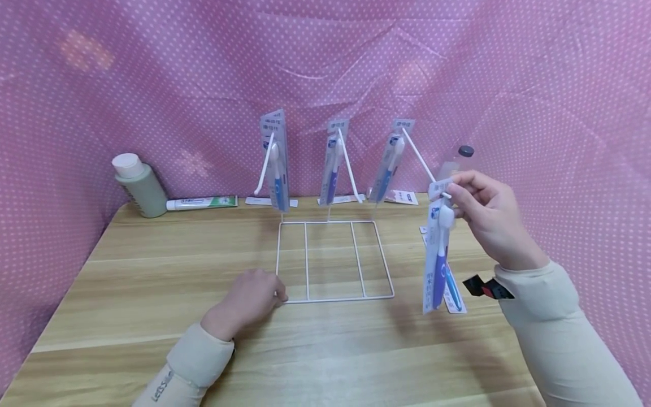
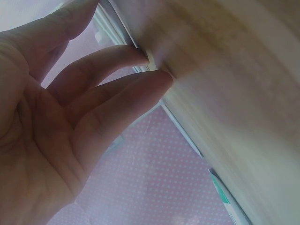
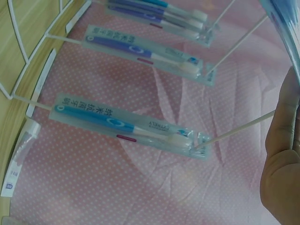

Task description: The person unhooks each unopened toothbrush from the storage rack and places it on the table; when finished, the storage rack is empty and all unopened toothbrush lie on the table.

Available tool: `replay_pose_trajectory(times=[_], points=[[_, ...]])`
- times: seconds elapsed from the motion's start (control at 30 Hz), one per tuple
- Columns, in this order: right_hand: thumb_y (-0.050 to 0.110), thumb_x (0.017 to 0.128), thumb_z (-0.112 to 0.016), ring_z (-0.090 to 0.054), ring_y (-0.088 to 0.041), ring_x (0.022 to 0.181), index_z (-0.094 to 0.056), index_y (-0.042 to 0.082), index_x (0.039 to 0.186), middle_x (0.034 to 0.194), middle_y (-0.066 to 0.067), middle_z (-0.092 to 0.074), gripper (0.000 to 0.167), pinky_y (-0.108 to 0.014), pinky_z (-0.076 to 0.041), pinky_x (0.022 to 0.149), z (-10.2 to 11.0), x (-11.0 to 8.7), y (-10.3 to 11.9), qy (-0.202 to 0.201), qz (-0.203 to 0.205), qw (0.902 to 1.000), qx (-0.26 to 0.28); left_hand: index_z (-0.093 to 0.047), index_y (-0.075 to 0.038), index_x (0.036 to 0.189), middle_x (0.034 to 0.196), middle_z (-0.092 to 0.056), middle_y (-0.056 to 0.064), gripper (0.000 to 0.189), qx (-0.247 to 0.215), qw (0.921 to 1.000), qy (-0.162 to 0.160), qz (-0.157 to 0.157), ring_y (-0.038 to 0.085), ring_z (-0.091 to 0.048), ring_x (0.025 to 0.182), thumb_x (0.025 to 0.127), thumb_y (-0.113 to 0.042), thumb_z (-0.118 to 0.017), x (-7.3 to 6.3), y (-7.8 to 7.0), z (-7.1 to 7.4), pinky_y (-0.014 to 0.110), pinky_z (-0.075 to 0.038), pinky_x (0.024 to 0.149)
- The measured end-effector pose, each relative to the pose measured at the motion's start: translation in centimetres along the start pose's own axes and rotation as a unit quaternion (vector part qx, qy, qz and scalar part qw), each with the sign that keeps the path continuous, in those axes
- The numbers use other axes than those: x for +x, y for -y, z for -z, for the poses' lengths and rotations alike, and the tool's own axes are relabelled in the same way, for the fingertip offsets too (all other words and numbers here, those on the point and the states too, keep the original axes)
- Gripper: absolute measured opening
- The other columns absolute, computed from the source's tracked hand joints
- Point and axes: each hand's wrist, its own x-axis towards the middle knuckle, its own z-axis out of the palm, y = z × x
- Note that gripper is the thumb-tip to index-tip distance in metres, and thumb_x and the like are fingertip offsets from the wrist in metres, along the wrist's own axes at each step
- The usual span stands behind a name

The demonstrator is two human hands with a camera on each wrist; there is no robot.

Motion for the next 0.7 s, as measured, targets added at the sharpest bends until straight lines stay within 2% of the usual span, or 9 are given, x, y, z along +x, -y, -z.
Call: replay_pose_trajectory(times=[0.13,0.27,0.37,0.47,0.57,0.63,0.7], points=[[-0.005,0.106,-0.056,-0.070,-0.010,0.075,-0.070,-0.005,0.110,0.092,-0.007,-0.076,0.014,-0.020,-0.059,0.068,-0.1,-0.3,0.2,-0.004,0.022,0.9983,0.054,-0.085,-0.018,0.083,0.088,-0.081,-0.003,0.011,0.004,1.0000,-0.002,-0.004,0.022,-0.076,0.084,0.083,-0.007,-0.086,0.0,0.1,0.0,0.044,-0.062,0.076],[-0.013,0.105,-0.050,-0.069,-0.012,0.072,-0.067,-0.011,0.109,0.091,-0.011,-0.076,0.018,-0.020,-0.059,0.067,0.3,-0.5,0.5,0.019,0.064,0.9887,0.134,-0.085,-0.019,0.083,0.087,-0.081,-0.004,0.011,0.005,0.9998,-0.007,-0.015,0.020,-0.076,0.083,0.083,-0.008,-0.087,0.0,0.3,-0.1,0.042,-0.062,0.075],[-0.014,0.105,-0.048,-0.070,-0.012,0.071,-0.067,-0.012,0.109,0.092,-0.013,-0.077,0.019,-0.019,-0.059,0.064,1.3,-0.6,0.6,0.016,0.072,0.9875,0.140,-0.085,-0.018,0.084,0.088,-0.081,-0.004,0.011,0.001,0.9999,-0.005,-0.014,0.020,-0.077,0.085,0.084,-0.007,-0.086,0.0,0.2,-0.1,0.042,-0.063,0.076],[-0.010,0.105,-0.052,-0.068,-0.012,0.068,-0.069,-0.011,0.108,0.088,-0.012,-0.076,0.017,-0.019,-0.058,0.061,2.8,-0.5,0.2,-0.020,0.043,0.9933,0.106,-0.085,-0.016,0.085,0.089,-0.082,-0.002,0.011,-0.005,1.0000,-0.002,-0.006,0.022,-0.077,0.086,0.084,-0.006,-0.085,0.0,0.1,0.1,0.043,-0.063,0.078],[0.000,0.105,-0.060,-0.068,-0.010,0.067,-0.070,-0.005,0.108,0.086,-0.007,-0.075,0.012,-0.019,-0.057,0.059,4.9,0.0,-0.6,-0.046,-0.022,0.9975,0.049,-0.085,-0.016,0.084,0.089,-0.081,-0.002,0.011,-0.010,0.9999,-0.003,-0.009,0.022,-0.077,0.085,0.084,-0.005,-0.085,0.0,0.0,0.3,0.043,-0.063,0.078],[0.009,0.105,-0.065,-0.068,-0.008,0.069,-0.072,0.001,0.107,0.085,-0.002,-0.075,0.011,-0.019,-0.058,0.060,6.5,0.5,-1.6,-0.057,-0.076,0.9953,-0.013,-0.085,-0.015,0.084,0.088,-0.081,-0.001,0.010,-0.013,0.9999,-0.003,-0.007,0.022,-0.077,0.085,0.084,-0.005,-0.085,0.0,-0.1,0.4,0.043,-0.063,0.078],[0.019,0.105,-0.066,-0.067,-0.006,0.071,-0.073,0.009,0.108,0.087,0.004,-0.074,0.012,-0.019,-0.058,0.062,8.0,1.1,-2.8,-0.059,-0.136,0.9852,-0.085,-0.085,-0.015,0.084,0.088,-0.081,-0.001,0.010,-0.014,0.9999,-0.001,-0.008,0.022,-0.077,0.085,0.084,-0.005,-0.085,0.1,-0.1,0.3,0.043,-0.063,0.078]])
